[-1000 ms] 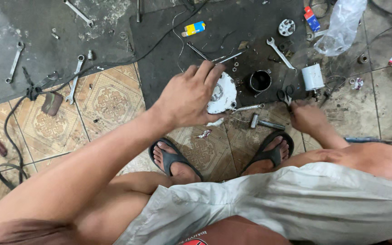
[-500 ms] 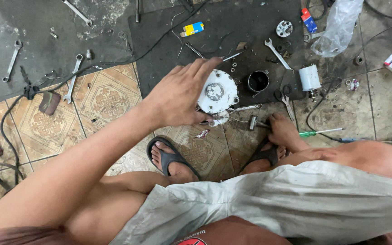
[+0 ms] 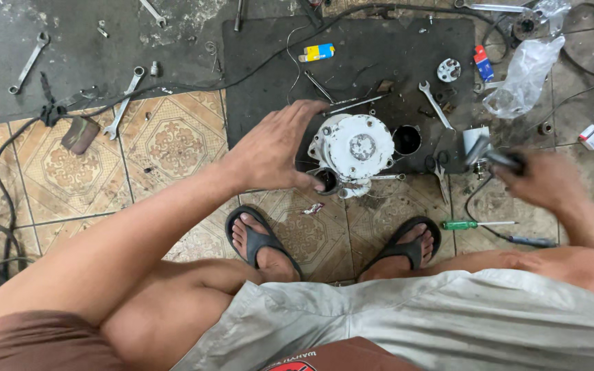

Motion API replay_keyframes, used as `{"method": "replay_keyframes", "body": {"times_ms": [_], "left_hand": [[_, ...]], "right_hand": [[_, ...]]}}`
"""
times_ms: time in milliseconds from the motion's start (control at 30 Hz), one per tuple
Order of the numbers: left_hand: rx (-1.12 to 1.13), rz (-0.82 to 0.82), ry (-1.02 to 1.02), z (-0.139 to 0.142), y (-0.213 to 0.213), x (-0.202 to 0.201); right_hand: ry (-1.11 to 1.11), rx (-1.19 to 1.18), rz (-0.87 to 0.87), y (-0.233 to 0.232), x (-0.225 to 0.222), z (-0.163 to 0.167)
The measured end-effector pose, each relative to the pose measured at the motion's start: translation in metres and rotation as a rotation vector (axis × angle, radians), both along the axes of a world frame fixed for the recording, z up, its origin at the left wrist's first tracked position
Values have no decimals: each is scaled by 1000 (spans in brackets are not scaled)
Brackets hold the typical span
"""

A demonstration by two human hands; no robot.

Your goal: The person sits on the floor and works on a disassembled mechanical part, likely a motor or pump housing. They use a hammer to tap components, apply liquid from a green bottle, and use a screwdriver to adjust internal parts. The person repeatedly handles the housing and internal components, tapping and adjusting them throughout the clip.

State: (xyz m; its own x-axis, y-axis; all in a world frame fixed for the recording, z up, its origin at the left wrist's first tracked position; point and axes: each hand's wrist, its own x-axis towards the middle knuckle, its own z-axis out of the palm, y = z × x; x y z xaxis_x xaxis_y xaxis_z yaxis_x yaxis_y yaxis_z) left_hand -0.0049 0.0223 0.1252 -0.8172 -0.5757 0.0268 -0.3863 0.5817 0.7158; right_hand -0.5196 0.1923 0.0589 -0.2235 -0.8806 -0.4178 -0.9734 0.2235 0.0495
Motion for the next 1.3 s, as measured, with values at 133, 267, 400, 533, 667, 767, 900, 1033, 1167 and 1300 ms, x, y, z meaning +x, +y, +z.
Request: {"method": "replay_keyframes", "body": {"times_ms": [133,267,400,533,667,767,900,1033,1167,1300], "left_hand": [[-34,35,104,4,8,-9],[-135,38,71,13,16,-30],[-154,15,-41,22,20,-52],[-115,-116,-98,26,11,-61],[-150,-325,-51,32,-5,-54],[-100,-500,-192,40,-10,-56],[-191,-551,-232,51,-6,-68],[-177,-555,-307,57,-6,-75],[-193,-565,-230,53,-6,-71],[-78,-397,-71,35,-9,-52]], "right_hand": [[-30,-281,62,-31,7,96],[-294,-520,-35,3,27,106],[-482,-597,-131,48,26,114],[-593,-583,-169,75,49,124],[-554,-435,-130,72,58,131],[-397,-349,-40,60,48,133],[-480,-312,-102,45,51,128],[-491,-247,-149,31,69,141],[-460,-284,66,19,90,157],[-215,-249,330,10,107,163]]}}
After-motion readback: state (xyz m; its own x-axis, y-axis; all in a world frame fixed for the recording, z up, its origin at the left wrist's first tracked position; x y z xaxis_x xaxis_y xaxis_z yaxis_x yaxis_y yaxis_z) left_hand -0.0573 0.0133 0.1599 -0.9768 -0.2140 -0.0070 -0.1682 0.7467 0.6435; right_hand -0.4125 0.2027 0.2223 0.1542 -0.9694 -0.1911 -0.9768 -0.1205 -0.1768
